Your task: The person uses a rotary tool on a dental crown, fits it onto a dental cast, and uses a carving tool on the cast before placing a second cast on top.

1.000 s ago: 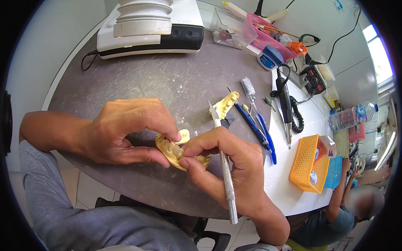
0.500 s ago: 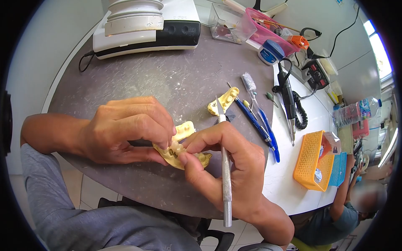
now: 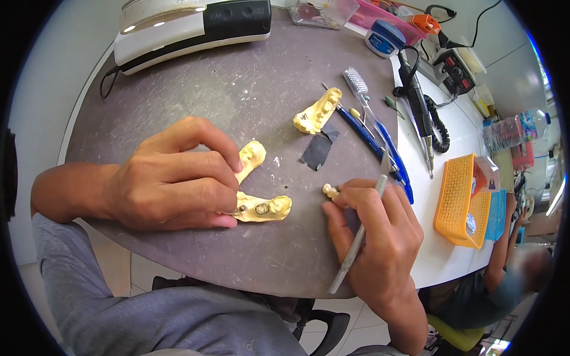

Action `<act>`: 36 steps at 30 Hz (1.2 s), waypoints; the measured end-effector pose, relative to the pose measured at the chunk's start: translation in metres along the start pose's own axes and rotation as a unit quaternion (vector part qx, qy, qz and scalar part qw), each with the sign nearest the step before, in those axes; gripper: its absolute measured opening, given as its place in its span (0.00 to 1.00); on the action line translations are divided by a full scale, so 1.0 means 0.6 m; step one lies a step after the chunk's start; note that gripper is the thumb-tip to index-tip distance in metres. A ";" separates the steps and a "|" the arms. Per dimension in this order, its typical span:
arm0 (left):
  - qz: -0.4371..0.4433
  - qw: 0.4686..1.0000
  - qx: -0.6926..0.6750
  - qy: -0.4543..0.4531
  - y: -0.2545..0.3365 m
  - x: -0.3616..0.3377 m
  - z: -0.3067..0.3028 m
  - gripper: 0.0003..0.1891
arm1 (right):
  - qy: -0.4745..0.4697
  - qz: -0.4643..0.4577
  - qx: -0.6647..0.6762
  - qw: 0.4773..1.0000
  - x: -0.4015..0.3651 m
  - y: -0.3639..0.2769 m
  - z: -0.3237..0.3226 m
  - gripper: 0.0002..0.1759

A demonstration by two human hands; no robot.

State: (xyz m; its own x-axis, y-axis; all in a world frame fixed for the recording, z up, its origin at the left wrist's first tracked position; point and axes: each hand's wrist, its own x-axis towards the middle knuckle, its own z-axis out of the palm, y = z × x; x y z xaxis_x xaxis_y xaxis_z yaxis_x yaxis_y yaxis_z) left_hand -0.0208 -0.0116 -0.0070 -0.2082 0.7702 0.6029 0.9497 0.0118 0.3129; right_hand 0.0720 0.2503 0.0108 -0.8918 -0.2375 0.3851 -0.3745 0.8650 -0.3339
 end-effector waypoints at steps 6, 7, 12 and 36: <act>-0.033 0.999 0.002 0.017 0.003 0.001 0.014 0.25 | 0.139 -0.002 0.099 0.985 -0.069 -0.050 -0.003 0.29; -0.031 0.999 0.005 0.008 0.004 0.001 0.015 0.27 | 0.163 -0.034 0.078 0.983 -0.078 -0.051 0.007 0.35; -0.037 0.999 0.018 -0.028 0.011 0.002 0.004 0.29 | 0.121 -0.035 0.111 0.986 -0.093 -0.109 0.037 0.21; -0.112 0.992 -0.044 0.045 0.049 -0.010 0.020 0.33 | 0.220 -0.048 0.189 0.956 -0.078 -0.140 0.109 0.14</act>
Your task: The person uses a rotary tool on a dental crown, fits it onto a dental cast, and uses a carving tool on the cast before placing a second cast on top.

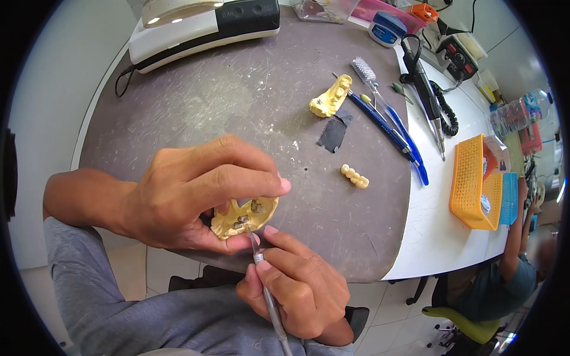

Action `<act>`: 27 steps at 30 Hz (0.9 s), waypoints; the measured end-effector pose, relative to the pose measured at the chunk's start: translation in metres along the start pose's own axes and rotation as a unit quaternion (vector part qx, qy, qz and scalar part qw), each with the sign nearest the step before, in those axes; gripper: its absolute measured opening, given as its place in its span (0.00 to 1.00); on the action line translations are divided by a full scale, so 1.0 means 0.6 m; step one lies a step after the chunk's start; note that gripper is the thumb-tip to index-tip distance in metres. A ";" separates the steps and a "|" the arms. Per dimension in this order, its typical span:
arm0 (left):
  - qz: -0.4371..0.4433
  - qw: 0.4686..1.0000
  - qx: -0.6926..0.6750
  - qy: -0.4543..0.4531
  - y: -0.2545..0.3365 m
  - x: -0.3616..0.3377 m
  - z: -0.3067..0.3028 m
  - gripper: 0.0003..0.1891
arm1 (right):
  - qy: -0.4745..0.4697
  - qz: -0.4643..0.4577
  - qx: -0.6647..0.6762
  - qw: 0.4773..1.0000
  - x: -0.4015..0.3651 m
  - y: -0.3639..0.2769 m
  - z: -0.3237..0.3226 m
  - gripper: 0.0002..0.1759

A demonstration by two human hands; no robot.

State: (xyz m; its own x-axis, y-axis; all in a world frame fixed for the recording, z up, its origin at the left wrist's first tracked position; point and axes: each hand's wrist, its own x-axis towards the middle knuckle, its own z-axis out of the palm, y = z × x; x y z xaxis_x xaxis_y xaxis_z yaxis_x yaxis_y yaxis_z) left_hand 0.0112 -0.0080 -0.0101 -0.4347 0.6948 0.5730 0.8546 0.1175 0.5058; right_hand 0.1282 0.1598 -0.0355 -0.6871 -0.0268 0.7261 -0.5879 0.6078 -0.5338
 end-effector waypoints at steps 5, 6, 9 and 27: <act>0.001 1.000 -0.006 0.007 0.000 0.001 0.001 0.32 | -0.016 0.003 -0.011 1.000 0.001 -0.003 -0.005 0.14; 0.001 1.000 -0.006 0.006 0.000 0.001 0.002 0.32 | -0.018 0.003 -0.011 1.000 0.001 -0.003 -0.006 0.15; 0.003 1.000 0.000 0.010 0.001 0.001 0.003 0.31 | -0.018 0.004 -0.008 1.000 -0.002 -0.003 -0.005 0.15; 0.003 1.000 0.006 0.017 0.002 0.003 0.004 0.29 | -0.020 -0.004 -0.018 1.000 -0.004 -0.002 -0.003 0.14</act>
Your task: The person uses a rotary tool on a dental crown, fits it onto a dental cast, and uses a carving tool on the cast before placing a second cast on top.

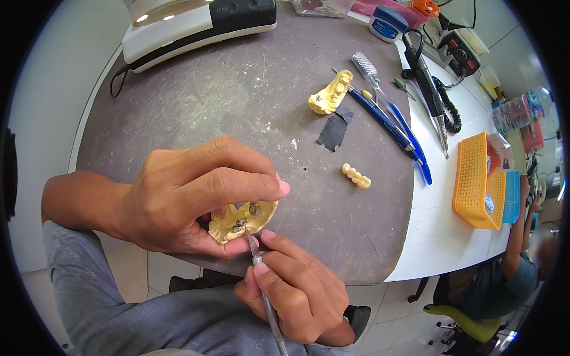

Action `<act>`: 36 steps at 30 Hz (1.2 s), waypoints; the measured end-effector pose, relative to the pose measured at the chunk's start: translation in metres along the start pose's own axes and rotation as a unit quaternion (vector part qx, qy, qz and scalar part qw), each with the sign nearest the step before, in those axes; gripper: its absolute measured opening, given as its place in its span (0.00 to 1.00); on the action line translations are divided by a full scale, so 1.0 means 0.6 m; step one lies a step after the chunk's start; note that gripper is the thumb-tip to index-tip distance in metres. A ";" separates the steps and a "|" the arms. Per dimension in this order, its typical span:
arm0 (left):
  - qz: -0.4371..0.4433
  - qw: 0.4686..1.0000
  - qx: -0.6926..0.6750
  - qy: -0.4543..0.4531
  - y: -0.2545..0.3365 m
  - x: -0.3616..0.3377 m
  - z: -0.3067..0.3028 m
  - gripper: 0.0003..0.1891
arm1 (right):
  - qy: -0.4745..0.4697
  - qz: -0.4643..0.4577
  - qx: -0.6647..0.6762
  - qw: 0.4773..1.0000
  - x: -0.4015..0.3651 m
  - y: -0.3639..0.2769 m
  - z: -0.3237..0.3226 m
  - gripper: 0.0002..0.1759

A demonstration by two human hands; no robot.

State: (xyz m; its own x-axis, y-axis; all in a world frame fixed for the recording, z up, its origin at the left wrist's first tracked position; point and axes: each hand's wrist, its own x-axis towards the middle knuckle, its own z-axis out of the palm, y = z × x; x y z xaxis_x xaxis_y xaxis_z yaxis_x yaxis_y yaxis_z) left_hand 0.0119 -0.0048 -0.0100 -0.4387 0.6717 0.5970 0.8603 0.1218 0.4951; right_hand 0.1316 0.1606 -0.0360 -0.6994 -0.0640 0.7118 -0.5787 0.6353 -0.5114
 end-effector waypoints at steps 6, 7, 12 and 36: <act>-0.001 1.000 -0.002 -0.003 0.000 0.001 0.001 0.30 | 0.004 -0.002 -0.002 1.000 -0.002 0.001 0.001 0.14; -0.001 1.000 0.000 0.000 0.000 0.001 0.002 0.30 | 0.004 0.001 -0.002 1.000 -0.002 0.001 0.000 0.14; 0.004 1.000 0.008 0.002 -0.002 0.000 0.003 0.31 | 0.004 0.003 0.000 1.000 -0.002 0.001 0.000 0.14; 0.020 1.000 0.021 0.008 -0.004 -0.001 0.008 0.29 | 0.004 -0.007 -0.003 1.000 -0.003 0.008 0.000 0.14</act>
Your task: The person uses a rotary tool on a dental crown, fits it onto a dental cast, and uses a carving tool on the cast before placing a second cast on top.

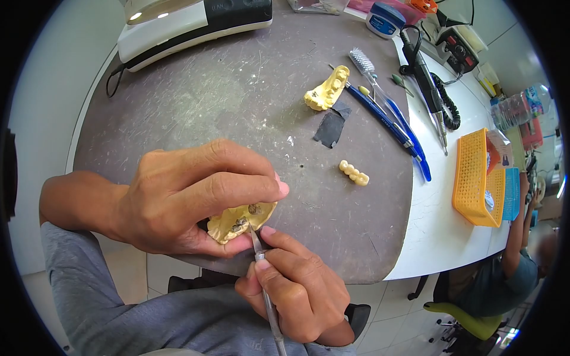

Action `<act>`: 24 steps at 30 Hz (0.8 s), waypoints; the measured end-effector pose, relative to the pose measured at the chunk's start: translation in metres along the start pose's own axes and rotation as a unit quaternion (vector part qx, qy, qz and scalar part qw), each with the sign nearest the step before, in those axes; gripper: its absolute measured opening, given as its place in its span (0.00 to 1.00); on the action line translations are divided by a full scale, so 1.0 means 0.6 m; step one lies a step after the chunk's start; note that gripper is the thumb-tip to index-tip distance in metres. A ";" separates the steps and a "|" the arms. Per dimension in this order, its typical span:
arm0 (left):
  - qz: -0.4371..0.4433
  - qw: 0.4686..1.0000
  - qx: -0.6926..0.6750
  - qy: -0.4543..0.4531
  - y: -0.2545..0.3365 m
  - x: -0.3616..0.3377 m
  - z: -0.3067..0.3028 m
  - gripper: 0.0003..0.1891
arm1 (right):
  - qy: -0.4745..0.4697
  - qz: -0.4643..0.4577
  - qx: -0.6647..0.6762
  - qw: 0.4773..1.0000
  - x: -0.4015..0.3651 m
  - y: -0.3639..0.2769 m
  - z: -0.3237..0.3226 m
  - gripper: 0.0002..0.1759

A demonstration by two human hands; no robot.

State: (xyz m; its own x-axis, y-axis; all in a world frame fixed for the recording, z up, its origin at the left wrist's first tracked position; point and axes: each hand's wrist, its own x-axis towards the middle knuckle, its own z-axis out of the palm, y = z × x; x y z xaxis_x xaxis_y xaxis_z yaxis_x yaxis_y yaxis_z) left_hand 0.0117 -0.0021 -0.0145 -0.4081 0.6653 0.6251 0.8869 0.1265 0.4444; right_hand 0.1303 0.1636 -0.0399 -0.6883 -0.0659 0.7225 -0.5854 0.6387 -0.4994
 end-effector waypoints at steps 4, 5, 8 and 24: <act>0.018 1.000 0.007 0.006 0.000 0.001 0.001 0.26 | 0.012 -0.001 0.014 1.000 0.001 0.001 0.001 0.13; 0.016 1.000 0.003 0.005 0.002 0.001 0.000 0.25 | 0.012 0.000 0.013 1.000 0.001 0.001 0.001 0.13; 0.014 1.000 0.011 -0.017 0.004 0.000 -0.005 0.24 | 0.017 0.005 0.020 1.000 0.001 0.000 -0.001 0.12; 0.021 0.999 0.029 -0.009 0.004 -0.003 0.001 0.24 | -0.008 0.016 0.000 1.000 0.004 -0.006 -0.003 0.13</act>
State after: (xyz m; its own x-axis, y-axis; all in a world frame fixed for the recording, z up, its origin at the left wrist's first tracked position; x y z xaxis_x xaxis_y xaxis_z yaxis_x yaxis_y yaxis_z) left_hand 0.0148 -0.0024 -0.0148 -0.3669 0.6835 0.6311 0.9144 0.1403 0.3797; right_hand 0.1316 0.1629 -0.0357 -0.7140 -0.0577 0.6978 -0.5626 0.6405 -0.5227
